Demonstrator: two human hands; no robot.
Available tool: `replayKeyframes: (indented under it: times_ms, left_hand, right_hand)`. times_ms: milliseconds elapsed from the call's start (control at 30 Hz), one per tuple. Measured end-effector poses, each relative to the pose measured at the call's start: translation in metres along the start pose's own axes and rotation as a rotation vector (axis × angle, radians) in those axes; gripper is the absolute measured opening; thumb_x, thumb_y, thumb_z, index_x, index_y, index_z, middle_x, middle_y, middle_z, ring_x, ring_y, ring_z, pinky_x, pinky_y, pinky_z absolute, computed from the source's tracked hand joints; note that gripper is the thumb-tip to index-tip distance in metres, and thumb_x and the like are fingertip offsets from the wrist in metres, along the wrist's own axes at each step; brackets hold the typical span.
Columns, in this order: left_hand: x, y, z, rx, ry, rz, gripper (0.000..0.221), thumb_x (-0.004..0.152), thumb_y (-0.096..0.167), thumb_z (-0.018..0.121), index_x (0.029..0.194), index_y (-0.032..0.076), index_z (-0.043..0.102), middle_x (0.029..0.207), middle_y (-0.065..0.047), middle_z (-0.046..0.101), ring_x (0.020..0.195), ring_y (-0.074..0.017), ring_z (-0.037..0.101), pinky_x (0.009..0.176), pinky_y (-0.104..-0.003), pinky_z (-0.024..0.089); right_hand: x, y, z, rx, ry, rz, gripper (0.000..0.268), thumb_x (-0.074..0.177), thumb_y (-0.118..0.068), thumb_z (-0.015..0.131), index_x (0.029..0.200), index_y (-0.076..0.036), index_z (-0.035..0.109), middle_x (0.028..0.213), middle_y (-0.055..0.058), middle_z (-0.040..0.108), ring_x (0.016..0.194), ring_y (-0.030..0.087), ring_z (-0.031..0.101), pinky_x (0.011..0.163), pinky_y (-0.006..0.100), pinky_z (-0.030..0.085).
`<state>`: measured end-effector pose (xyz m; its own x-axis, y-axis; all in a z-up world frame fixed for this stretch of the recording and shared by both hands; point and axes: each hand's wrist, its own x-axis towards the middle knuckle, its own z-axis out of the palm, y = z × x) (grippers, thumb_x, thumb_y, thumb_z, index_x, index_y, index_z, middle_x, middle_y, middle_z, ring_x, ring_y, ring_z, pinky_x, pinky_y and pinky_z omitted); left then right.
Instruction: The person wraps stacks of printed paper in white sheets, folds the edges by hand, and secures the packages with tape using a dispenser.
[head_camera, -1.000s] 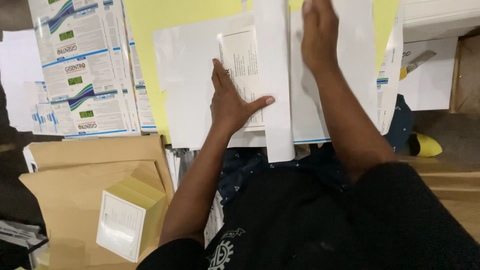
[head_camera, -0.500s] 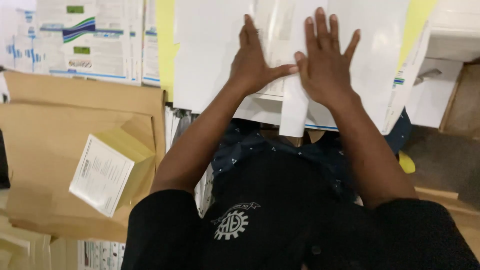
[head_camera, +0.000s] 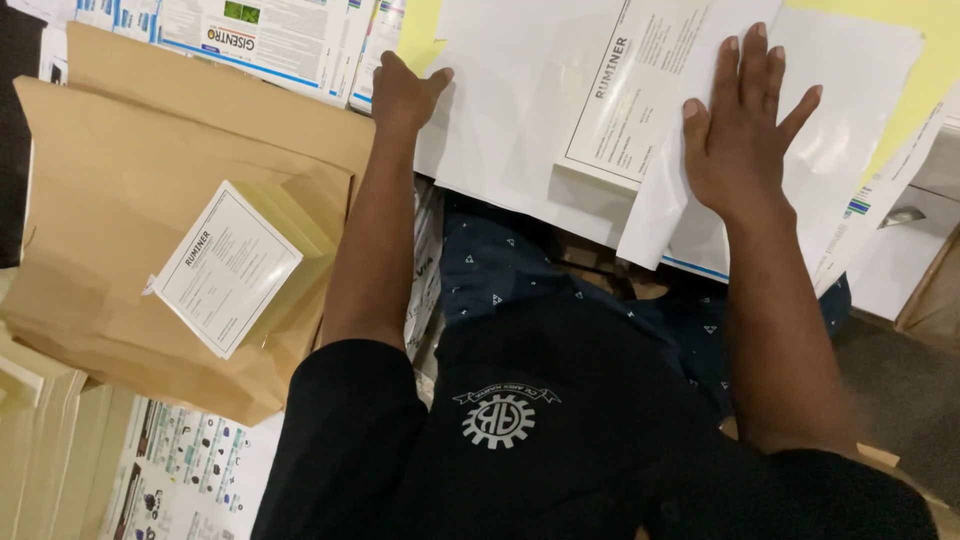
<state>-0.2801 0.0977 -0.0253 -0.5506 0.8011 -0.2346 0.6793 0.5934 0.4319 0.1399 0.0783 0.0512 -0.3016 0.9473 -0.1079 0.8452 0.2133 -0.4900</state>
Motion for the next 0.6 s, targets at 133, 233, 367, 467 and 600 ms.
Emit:
replayKeyframes:
  times_ms: [133,233,367,467,600]
  left_hand:
    - [0.016,-0.012,0.003,-0.027,-0.069,0.052,0.083,0.074,0.044,0.097,0.119,-0.007,0.05,0.104,-0.021,0.063,0.087,-0.0266,0.067,0.074,-0.038,0.059]
    - [0.006,0.0,-0.014,-0.114,-0.18,0.075,0.042,0.084,0.03,0.089,0.084,-0.001,0.06,0.077,-0.008,0.063,0.065,-0.0163,0.053,0.059,-0.036,0.05]
    - [-0.038,0.041,-0.045,-0.36,-0.239,0.32,0.038,0.089,0.02,0.083,0.073,0.008,0.05,0.071,-0.002,0.05,0.063,-0.0118,0.043,0.055,-0.031,0.041]
    - [-0.077,0.081,-0.047,-0.311,-0.247,0.494,0.034,0.094,0.018,0.079,0.078,0.008,0.051,0.074,-0.004,0.052,0.066,-0.0125,0.045,0.058,-0.03,0.042]
    - [-0.13,0.144,-0.011,-0.283,-0.311,0.646,0.012,0.095,0.015,0.07,0.088,0.01,0.062,0.08,-0.007,0.065,0.071,-0.0162,0.062,0.063,-0.033,0.055]
  right_hand:
    - [0.002,-0.003,0.0,-0.004,0.008,0.017,0.07,0.113,-0.042,0.026,0.169,-0.003,0.01,0.176,0.017,-0.001,0.163,0.039,-0.002,0.119,0.069,-0.015]
    - [0.001,-0.001,0.0,0.012,0.013,0.039,0.069,0.113,-0.042,0.028,0.169,-0.005,0.01,0.177,0.015,-0.001,0.164,0.038,-0.001,0.122,0.068,-0.014]
    - [0.003,0.007,0.006,-0.017,-0.003,0.046,0.068,0.113,-0.039,0.029,0.17,-0.007,0.009,0.177,0.013,-0.002,0.164,0.035,-0.002,0.122,0.068,-0.013]
    - [0.003,0.008,0.007,-0.016,0.001,0.038,0.067,0.114,-0.038,0.03,0.17,-0.007,0.009,0.177,0.013,-0.003,0.164,0.035,-0.001,0.122,0.068,-0.012]
    - [0.003,0.012,0.009,-0.018,0.004,0.032,0.067,0.114,-0.039,0.031,0.17,-0.008,0.009,0.176,0.012,-0.002,0.163,0.034,0.0,0.122,0.068,-0.011]
